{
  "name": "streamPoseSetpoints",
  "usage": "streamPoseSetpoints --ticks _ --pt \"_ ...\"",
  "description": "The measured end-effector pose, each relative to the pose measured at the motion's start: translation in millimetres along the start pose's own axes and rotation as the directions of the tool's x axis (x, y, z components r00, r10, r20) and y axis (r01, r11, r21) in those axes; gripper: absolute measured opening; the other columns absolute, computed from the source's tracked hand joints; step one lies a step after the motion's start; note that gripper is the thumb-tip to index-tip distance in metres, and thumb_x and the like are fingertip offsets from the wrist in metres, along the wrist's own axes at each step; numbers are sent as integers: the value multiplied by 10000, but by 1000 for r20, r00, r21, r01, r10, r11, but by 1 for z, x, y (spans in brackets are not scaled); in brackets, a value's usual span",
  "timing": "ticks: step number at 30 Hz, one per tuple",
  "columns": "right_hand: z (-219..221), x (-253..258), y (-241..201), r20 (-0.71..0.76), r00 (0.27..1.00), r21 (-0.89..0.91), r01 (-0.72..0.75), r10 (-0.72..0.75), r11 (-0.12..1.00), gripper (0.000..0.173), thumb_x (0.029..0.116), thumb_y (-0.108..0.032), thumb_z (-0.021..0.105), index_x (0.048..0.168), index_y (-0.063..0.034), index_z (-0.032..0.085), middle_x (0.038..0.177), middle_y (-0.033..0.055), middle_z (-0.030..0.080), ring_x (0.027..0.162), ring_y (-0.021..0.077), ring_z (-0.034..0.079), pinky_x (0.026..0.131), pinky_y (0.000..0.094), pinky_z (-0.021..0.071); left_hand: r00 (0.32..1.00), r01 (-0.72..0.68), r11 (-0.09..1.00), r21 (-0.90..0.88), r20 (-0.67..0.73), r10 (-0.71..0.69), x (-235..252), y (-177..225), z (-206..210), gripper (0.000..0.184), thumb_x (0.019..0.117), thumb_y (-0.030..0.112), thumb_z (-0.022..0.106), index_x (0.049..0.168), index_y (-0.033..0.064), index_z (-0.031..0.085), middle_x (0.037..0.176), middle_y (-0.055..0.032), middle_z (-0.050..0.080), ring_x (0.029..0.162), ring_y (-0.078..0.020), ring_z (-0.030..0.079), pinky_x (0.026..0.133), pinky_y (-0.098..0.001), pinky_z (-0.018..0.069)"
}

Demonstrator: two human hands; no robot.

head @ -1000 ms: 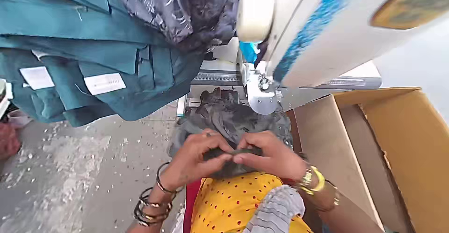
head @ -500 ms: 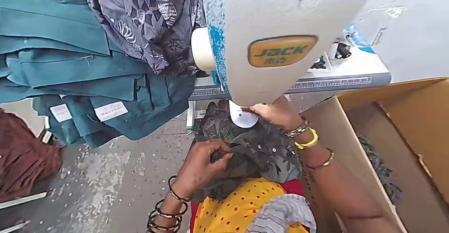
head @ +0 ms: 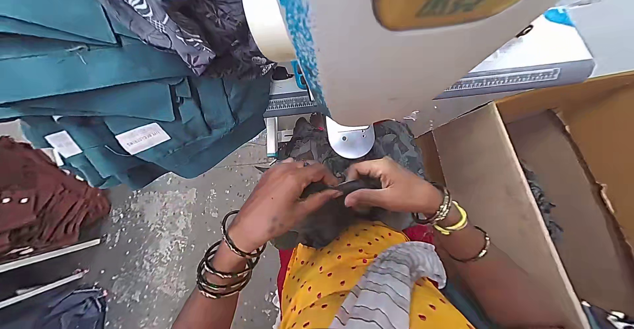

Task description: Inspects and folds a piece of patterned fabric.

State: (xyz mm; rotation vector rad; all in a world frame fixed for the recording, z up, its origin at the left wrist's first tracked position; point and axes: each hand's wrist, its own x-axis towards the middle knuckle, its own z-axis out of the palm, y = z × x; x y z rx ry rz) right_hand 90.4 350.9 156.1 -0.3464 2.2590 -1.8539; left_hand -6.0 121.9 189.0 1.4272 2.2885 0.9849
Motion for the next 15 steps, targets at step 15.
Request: streamPoseSetpoints --ticks 15 --pt "-34 25 -12 -589 806 -58 28 -57 998 177 897 -28 674 985 -130 559 775 -118 592 694 -83 562 654 108 486 874 205 634 -746 -152 -461 60 -8 7 398 919 -48 623 1252 138 508 960 106 709 886 27 676 819 -168 567"
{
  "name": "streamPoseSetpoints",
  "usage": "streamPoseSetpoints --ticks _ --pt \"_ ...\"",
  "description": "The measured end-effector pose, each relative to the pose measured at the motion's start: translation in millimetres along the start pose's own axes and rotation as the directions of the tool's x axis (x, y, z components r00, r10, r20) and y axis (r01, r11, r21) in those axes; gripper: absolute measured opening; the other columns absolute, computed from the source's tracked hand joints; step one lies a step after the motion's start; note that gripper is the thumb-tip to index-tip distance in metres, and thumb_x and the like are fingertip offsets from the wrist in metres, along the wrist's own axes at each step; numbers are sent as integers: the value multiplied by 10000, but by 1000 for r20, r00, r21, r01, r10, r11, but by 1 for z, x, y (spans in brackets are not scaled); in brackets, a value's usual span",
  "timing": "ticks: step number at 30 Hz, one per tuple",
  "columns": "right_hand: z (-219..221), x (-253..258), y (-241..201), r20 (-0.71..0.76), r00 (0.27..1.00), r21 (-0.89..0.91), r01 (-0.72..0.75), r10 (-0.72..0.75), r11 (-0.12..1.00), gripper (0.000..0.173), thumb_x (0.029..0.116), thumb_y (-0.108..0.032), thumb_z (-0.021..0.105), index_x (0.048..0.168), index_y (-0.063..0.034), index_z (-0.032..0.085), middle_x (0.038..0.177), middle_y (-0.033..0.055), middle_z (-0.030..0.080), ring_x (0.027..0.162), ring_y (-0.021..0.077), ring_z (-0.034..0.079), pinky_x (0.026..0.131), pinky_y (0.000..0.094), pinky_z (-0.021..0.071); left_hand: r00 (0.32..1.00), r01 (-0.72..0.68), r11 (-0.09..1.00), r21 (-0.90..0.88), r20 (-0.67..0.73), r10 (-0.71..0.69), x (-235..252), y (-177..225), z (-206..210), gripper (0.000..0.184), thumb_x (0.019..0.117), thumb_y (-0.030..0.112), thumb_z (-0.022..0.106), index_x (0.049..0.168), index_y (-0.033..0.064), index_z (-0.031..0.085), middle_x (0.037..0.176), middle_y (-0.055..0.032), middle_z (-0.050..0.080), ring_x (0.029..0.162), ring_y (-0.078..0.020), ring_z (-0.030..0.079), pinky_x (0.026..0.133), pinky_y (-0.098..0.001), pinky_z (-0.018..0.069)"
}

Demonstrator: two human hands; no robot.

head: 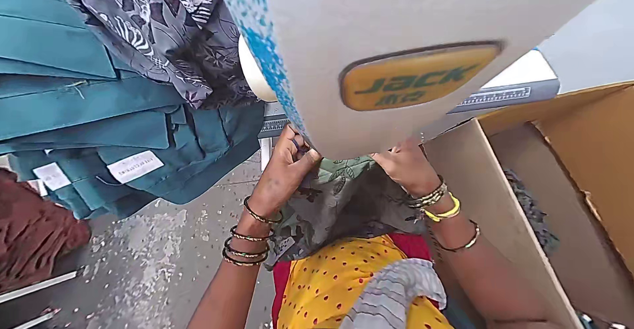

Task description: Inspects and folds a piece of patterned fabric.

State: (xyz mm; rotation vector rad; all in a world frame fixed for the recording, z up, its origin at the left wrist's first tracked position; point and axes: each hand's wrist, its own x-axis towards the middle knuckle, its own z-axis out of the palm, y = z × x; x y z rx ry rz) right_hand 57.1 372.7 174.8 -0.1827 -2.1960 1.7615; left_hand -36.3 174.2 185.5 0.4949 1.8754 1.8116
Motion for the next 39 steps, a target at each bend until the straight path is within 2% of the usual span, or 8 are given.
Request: streamPoseSetpoints --ticks 4,8,12,20,22,28,32,39 --pt "2 5 -6 -13 995 166 -93 97 982 253 923 26 633 1028 -163 502 733 -157 585 626 -114 533 593 76 457 999 -43 998 42 -30 44 1 6 4 442 916 -29 653 1263 172 466 992 137 678 901 60 655 799 -139 557" --pt "4 5 -2 -24 997 142 -73 78 987 251 905 -2 654 1046 -154 512 746 -148 580 630 -108 529 585 79 450 998 -54 998 44 -10 54 0 6 1 488 911 -24 653 1300 196 457 1009 155 689 917 66 660 813 -137 561" --pt "5 5 -4 -50 992 122 -108 114 987 245 899 3 660 1028 -145 512 673 -149 527 586 -99 495 574 85 433 998 -64 998 -27 -12 63 0 6 1 462 888 -53 658 1217 239 515 970 171 698 893 60 669 801 -137 569" --pt "5 5 -8 -50 986 129 -150 157 980 240 894 3 666 1007 -148 516 654 -151 518 591 -98 503 588 93 444 999 -46 999 -22 -12 46 2 4 -1 461 882 -29 662 1247 214 524 1012 160 704 934 49 674 837 -150 573" --pt "6 4 -6 -51 987 163 -142 152 976 248 893 19 654 984 -165 515 655 -164 535 612 -103 527 612 94 459 999 -33 999 -18 -24 32 1 5 -1 459 879 -42 648 1241 197 496 979 165 693 914 63 667 820 -139 566" --pt "9 5 -7 -68 983 215 -154 173 964 297 898 78 630 1026 -155 499 738 -152 622 708 -82 609 714 122 527 999 7 999 -46 -38 -9 3 2 0 321 899 -42 641 1065 180 480 769 148 598 712 69 600 669 -115 519" --pt "13 6 -16 -80 973 216 -197 218 956 392 898 109 613 1215 -75 475 859 -105 667 833 -58 654 807 144 549 1000 -5 996 -91 -18 4 5 -1 -2 308 916 -16 674 1066 181 489 752 125 612 688 44 595 655 -124 510" --pt "16 4 -17 -137 964 216 -193 226 957 326 883 146 605 1129 -59 549 887 -98 688 882 -58 659 843 147 553 1000 -14 996 -90 7 15 5 -3 -4 309 933 -18 655 1092 176 475 806 106 623 728 32 612 671 -135 522"
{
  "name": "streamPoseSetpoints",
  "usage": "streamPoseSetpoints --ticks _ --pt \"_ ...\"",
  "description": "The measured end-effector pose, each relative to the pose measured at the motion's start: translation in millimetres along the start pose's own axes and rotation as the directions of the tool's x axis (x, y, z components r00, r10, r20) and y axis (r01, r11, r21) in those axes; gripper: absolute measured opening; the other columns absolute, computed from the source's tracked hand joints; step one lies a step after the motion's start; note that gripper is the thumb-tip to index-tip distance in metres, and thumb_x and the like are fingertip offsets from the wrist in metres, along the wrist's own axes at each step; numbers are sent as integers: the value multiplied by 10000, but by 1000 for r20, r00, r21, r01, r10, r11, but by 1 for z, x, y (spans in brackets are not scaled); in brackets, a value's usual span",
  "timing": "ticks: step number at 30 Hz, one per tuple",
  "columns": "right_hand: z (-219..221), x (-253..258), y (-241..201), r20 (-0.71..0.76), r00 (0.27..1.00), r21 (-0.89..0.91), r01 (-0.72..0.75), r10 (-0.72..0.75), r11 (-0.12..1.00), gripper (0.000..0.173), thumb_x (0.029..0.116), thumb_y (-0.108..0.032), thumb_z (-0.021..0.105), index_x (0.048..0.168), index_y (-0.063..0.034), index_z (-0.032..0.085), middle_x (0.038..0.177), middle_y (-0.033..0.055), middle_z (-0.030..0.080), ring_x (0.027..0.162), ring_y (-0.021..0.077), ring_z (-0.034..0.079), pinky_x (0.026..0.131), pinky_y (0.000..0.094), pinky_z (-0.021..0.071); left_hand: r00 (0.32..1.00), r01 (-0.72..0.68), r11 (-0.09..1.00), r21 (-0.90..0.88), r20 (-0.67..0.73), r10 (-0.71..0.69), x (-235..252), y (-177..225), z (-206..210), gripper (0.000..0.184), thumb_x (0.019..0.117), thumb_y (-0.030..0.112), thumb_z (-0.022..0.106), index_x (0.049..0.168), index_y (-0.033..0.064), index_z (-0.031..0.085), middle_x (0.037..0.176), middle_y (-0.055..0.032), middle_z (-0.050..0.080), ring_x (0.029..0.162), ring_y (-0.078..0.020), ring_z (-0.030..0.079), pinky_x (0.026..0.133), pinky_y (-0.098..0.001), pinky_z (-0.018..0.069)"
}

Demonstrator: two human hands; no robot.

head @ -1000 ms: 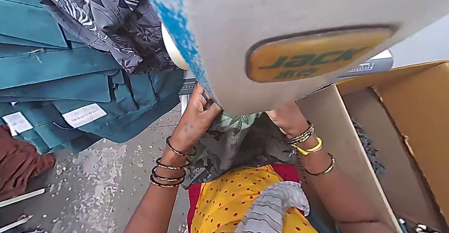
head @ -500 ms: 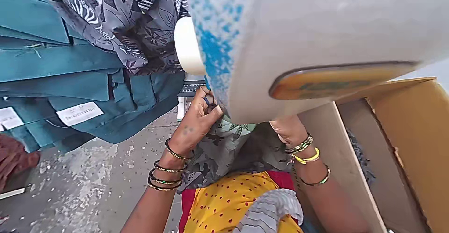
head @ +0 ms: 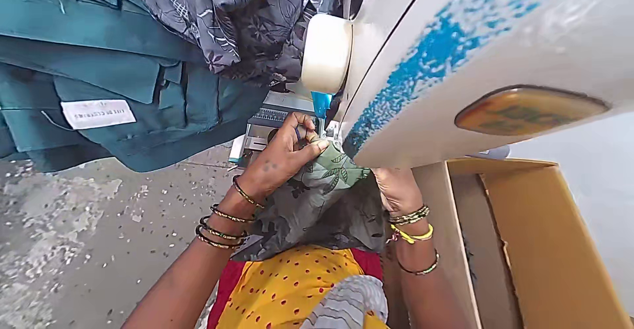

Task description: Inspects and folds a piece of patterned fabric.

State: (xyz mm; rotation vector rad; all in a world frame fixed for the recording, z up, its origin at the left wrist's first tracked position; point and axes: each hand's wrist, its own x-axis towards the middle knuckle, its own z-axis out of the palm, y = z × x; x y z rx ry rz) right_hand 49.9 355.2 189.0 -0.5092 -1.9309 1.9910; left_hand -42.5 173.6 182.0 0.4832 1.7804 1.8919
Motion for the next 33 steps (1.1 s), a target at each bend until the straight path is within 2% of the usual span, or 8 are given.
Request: streamPoseSetpoints --ticks 13,17,19,21,23,26,30,33 --pt "-1 2 1 32 999 -5 -16 16 1000 451 910 135 575 1292 -69 448 996 -70 671 939 -44 652 884 159 545 992 -117 980 159 66 108 8 -10 -6 279 972 79 653 1175 136 471 846 82 621 735 17 606 663 -161 518" --pt "-1 -31 39 43 942 -288 331 -333 899 226 994 -167 583 1135 -5 514 944 -48 588 882 -43 576 811 172 504 908 -403 699 591 162 386 -25 -26 -15 407 971 402 637 1211 74 608 910 15 663 937 -159 608 907 -497 436" --pt "10 -73 71 189 879 -372 476 -438 797 183 1031 -274 589 1048 -94 565 1016 -33 639 1032 -23 604 920 181 508 806 -542 404 737 319 498 -60 -20 -34 305 988 458 605 1035 169 691 811 39 675 853 -164 586 912 -430 385" --pt "21 -104 112 547 769 -379 579 -330 722 154 1022 -248 594 1069 -122 670 1230 92 675 1260 197 588 1087 394 452 787 -562 164 811 463 408 -77 -29 -80 252 947 433 660 1061 217 721 857 12 710 895 -238 629 940 -497 388" --pt "30 -109 135 828 561 -379 566 -4 732 270 1015 -235 592 1229 -152 735 1546 159 494 1499 332 370 1213 573 288 867 -488 109 866 466 176 -88 -64 -132 556 793 365 841 1287 160 690 1134 -136 720 1120 -416 631 985 -656 402" --pt "35 -94 133 784 618 -352 521 -59 778 249 1033 -227 572 1152 -121 764 1464 138 583 1427 298 481 1175 497 402 963 -266 232 936 251 93 -125 -114 -164 583 831 275 824 1364 120 645 1455 -207 553 1339 -471 498 1046 -677 383" --pt "28 -52 107 570 821 -562 398 -9 725 238 1027 -208 572 1100 -69 750 1160 88 723 1056 169 701 918 380 583 936 92 722 686 -308 173 -160 -143 -116 218 975 192 653 1129 60 731 1250 -129 672 1132 -244 660 949 -435 556" --pt "57 -45 102 576 817 -599 433 -13 674 189 999 -171 622 1059 -65 768 1028 91 745 897 182 725 818 390 603 843 130 718 684 -457 284 -156 -145 -81 180 985 140 629 1063 24 743 1166 -175 664 1036 -270 662 880 -424 564"
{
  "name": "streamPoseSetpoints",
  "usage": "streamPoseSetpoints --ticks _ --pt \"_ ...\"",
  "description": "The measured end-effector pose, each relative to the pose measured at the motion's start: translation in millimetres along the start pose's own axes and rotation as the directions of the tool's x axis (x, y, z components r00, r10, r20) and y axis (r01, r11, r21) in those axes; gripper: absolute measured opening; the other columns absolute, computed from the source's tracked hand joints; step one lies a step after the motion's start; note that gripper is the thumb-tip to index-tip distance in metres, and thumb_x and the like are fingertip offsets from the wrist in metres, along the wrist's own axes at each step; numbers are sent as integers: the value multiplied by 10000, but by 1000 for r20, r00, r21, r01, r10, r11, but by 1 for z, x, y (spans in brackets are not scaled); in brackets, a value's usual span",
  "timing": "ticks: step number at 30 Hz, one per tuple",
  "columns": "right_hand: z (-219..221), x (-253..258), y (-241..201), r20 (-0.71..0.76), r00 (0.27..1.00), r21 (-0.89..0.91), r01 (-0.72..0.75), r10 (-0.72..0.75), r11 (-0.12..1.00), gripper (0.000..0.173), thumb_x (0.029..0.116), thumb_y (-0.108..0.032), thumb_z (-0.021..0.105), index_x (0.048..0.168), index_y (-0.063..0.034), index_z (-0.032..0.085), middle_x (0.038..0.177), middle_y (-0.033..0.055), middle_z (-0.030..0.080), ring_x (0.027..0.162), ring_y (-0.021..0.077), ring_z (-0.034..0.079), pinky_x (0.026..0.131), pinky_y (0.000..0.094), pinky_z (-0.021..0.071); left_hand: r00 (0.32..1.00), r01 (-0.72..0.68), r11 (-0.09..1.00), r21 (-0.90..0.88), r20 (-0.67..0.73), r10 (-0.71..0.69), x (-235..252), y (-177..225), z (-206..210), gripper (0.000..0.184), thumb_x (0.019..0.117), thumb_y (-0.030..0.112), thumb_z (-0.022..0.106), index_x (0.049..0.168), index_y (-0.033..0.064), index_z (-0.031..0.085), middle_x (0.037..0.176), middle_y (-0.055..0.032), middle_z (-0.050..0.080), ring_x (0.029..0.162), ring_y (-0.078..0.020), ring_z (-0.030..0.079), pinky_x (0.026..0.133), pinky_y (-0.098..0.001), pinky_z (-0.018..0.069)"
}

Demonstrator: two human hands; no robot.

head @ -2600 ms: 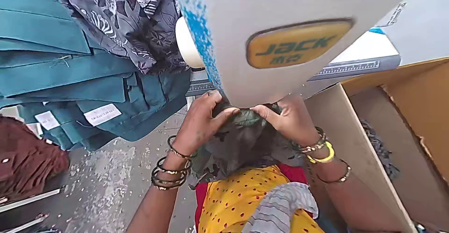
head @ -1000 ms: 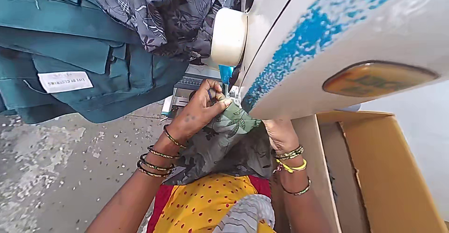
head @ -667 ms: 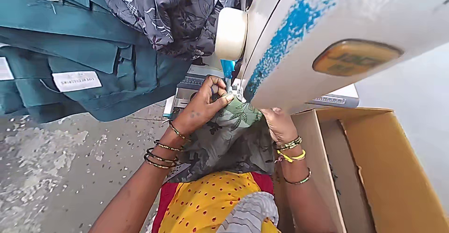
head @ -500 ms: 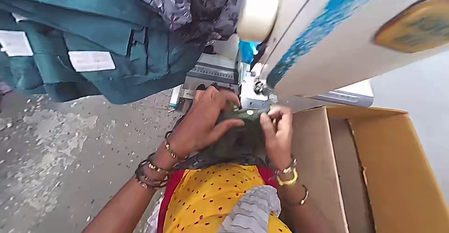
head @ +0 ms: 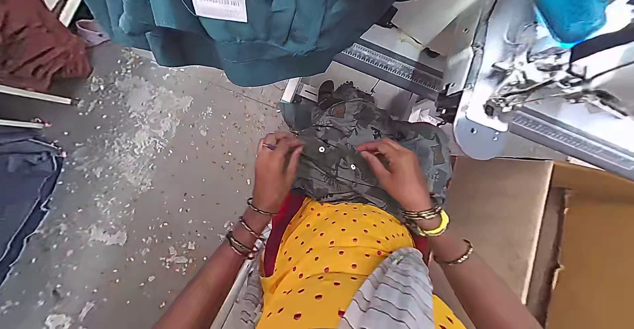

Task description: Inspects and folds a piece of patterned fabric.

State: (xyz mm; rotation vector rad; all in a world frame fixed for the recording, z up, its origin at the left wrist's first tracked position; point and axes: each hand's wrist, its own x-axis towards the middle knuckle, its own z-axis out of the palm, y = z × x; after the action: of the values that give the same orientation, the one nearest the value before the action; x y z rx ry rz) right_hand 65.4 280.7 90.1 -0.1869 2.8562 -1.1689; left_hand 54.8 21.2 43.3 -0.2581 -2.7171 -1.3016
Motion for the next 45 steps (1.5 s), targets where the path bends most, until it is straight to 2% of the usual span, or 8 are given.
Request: streamPoseSetpoints --ticks 4,9,16,26,32,36,42,45 --pt "38 20 -20 97 994 -113 58 -47 992 154 956 -83 630 1019 -53 767 987 116 740 874 275 730 725 479 599 970 -197 968 153 173 170 -4 23 20 276 1016 278 615 1137 62 737 1131 -125 732 1102 -322 680 934 -472 557" --pt "59 32 0 251 967 -165 -1 43 986 189 973 -60 597 1059 -76 765 1081 133 731 1046 333 699 821 527 579 924 -264 954 141 320 209 -25 -11 26 229 1024 237 598 1084 79 752 1125 -151 715 1068 -356 676 915 -469 561" --pt "83 45 -9 204 979 -351 94 -22 932 360 864 -326 809 1028 -30 688 977 158 661 913 345 687 689 486 570 997 77 996 44 -9 -77 -37 -6 40 207 989 216 641 989 44 756 987 -131 724 981 -282 686 893 -395 558" --pt "111 57 -23 220 965 -660 43 139 750 232 947 52 586 1175 83 613 1119 250 607 1013 411 656 655 458 543 851 359 893 270 297 -432 -3 4 38 347 1058 309 553 1262 48 657 846 -175 702 772 -378 696 734 -565 549" --pt "64 67 -9 266 947 -258 -109 179 960 116 925 -103 722 1025 -57 758 1037 160 694 992 351 682 801 552 559 764 469 847 252 366 -532 16 17 40 342 1034 390 590 1200 115 707 755 -111 663 742 -320 648 741 -545 507" --pt "46 73 -3 357 898 -130 -227 259 965 161 980 -184 696 1051 -55 760 978 153 717 904 324 689 821 561 539 725 515 823 242 390 -568 20 23 47 407 1028 381 610 1320 99 628 828 -125 708 812 -336 694 807 -574 527" --pt "37 73 -4 533 782 218 -497 325 840 191 1008 -160 663 1095 6 704 827 52 657 652 59 529 625 240 456 680 522 814 255 452 -578 24 24 44 330 1053 311 564 1253 70 667 877 -147 723 857 -350 700 834 -589 514" --pt "38 71 1 548 774 257 -516 316 817 194 1004 -130 662 1130 12 700 847 45 663 668 46 535 632 226 458 670 521 808 275 454 -587 25 24 44 349 1053 310 564 1271 53 653 909 -160 723 895 -364 698 854 -595 508"
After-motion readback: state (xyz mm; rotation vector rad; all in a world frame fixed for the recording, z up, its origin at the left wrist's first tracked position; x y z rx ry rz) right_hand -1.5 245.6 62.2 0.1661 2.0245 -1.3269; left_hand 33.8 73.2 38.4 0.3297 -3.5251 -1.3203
